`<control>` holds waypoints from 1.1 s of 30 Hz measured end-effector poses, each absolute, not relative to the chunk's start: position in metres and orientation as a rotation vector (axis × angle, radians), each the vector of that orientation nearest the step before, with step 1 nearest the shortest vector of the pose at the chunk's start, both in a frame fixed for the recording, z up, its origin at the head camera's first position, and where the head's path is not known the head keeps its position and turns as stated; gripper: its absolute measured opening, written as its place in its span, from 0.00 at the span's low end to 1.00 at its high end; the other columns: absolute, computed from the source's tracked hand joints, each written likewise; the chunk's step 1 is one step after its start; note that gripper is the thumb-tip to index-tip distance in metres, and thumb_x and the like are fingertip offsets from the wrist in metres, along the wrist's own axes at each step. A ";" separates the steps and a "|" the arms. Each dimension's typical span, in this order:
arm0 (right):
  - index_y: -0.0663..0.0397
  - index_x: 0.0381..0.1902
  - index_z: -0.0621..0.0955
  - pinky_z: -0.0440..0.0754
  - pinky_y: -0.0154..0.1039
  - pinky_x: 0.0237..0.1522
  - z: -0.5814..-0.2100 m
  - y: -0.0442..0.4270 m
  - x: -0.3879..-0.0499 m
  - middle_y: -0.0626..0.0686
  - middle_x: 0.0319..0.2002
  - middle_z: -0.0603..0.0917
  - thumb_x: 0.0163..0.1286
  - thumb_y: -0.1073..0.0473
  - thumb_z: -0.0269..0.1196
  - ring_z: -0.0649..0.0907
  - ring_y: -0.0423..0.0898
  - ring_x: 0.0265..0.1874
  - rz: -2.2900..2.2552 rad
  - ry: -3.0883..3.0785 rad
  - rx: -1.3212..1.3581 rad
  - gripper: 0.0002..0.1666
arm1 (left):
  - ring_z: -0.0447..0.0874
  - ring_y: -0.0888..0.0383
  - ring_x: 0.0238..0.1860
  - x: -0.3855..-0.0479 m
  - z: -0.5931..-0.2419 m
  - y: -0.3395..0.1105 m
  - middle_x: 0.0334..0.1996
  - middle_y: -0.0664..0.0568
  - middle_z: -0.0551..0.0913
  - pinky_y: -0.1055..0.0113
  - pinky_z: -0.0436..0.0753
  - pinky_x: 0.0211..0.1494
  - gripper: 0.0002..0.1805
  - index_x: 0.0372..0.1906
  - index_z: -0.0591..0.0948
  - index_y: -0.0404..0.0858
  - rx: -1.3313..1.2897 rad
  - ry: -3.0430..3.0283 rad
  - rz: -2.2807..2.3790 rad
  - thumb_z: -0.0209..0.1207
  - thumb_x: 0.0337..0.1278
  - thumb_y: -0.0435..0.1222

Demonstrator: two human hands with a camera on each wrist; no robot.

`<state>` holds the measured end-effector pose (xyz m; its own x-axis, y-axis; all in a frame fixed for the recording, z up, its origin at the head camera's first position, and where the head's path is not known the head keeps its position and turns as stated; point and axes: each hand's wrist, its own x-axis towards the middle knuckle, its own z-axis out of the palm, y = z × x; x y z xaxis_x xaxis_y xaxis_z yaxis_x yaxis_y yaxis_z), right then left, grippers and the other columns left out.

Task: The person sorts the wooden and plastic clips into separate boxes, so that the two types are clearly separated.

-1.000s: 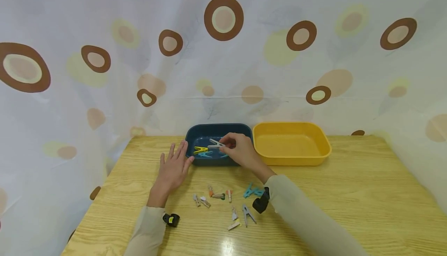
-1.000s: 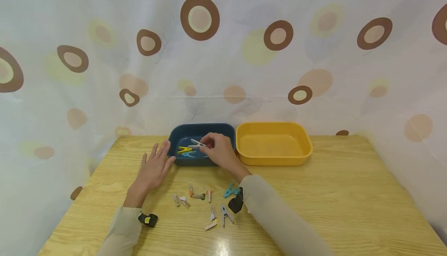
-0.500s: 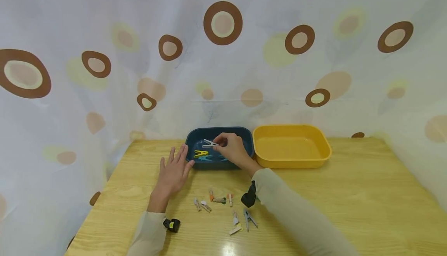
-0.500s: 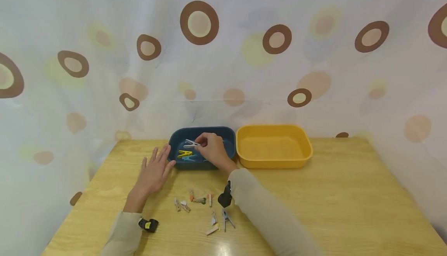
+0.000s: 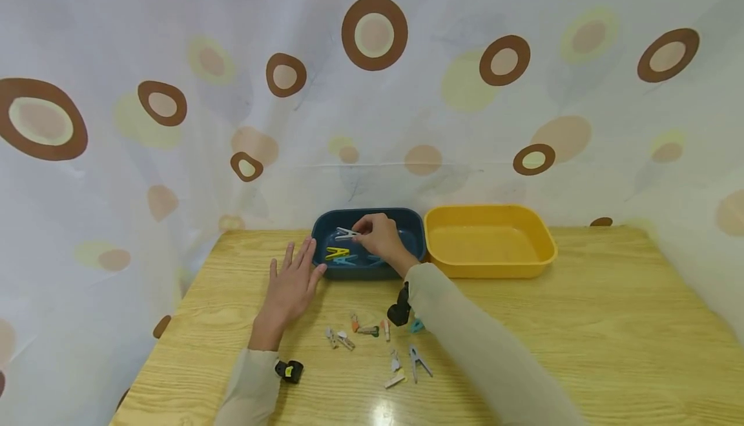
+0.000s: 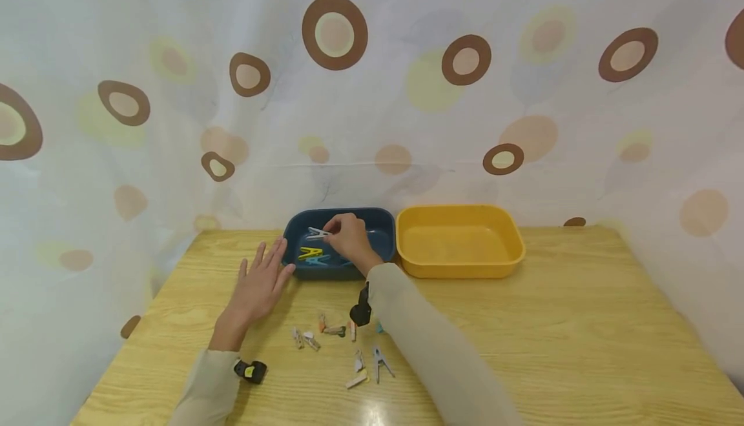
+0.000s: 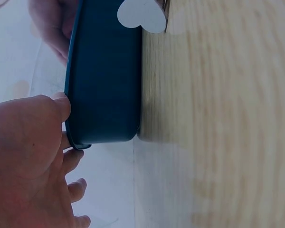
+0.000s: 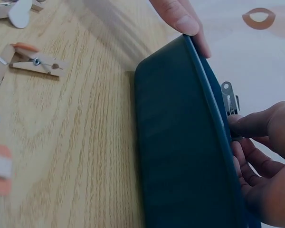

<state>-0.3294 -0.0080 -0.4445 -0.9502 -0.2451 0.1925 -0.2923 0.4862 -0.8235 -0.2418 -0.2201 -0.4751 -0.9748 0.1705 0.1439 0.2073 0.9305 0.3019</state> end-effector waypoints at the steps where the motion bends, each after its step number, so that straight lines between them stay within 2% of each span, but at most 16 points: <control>1: 0.58 0.41 0.88 0.85 0.43 0.39 -0.445 -0.010 -0.330 0.52 0.35 0.86 0.68 0.65 0.71 0.84 0.48 0.35 1.485 -2.677 0.476 0.05 | 0.35 0.42 0.82 -0.242 -0.475 -0.220 0.83 0.48 0.47 0.28 0.40 0.75 0.37 0.84 0.49 0.40 -0.291 -2.971 -0.486 0.39 0.83 0.54; 11: 0.58 0.41 0.88 0.84 0.46 0.42 -0.448 -0.025 -0.337 0.53 0.35 0.87 0.67 0.65 0.72 0.85 0.49 0.36 1.477 -2.709 0.451 0.05 | 0.37 0.41 0.82 -0.240 -0.475 -0.219 0.83 0.48 0.48 0.28 0.42 0.75 0.36 0.84 0.49 0.40 -0.264 -2.983 -0.453 0.39 0.83 0.53; 27: 0.62 0.44 0.87 0.84 0.47 0.49 -0.452 -0.027 -0.343 0.56 0.40 0.86 0.65 0.67 0.73 0.84 0.53 0.43 1.461 -2.782 0.395 0.10 | 0.36 0.43 0.82 -0.237 -0.473 -0.210 0.83 0.50 0.47 0.29 0.42 0.75 0.36 0.84 0.50 0.40 -0.292 -2.979 -0.506 0.38 0.83 0.54; 33: 0.63 0.47 0.86 0.84 0.48 0.50 -0.451 -0.024 -0.342 0.57 0.43 0.86 0.66 0.67 0.71 0.84 0.53 0.45 1.463 -2.802 0.405 0.11 | 0.38 0.42 0.82 -0.237 -0.473 -0.208 0.83 0.49 0.49 0.28 0.45 0.74 0.36 0.83 0.51 0.40 -0.299 -2.963 -0.479 0.38 0.84 0.53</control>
<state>-0.3422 -0.0235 -0.4514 -0.9667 -0.2442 0.0765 -0.2023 0.5465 -0.8126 -0.2366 -0.2079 -0.4729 -0.9725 0.1744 0.1545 0.2142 0.9301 0.2984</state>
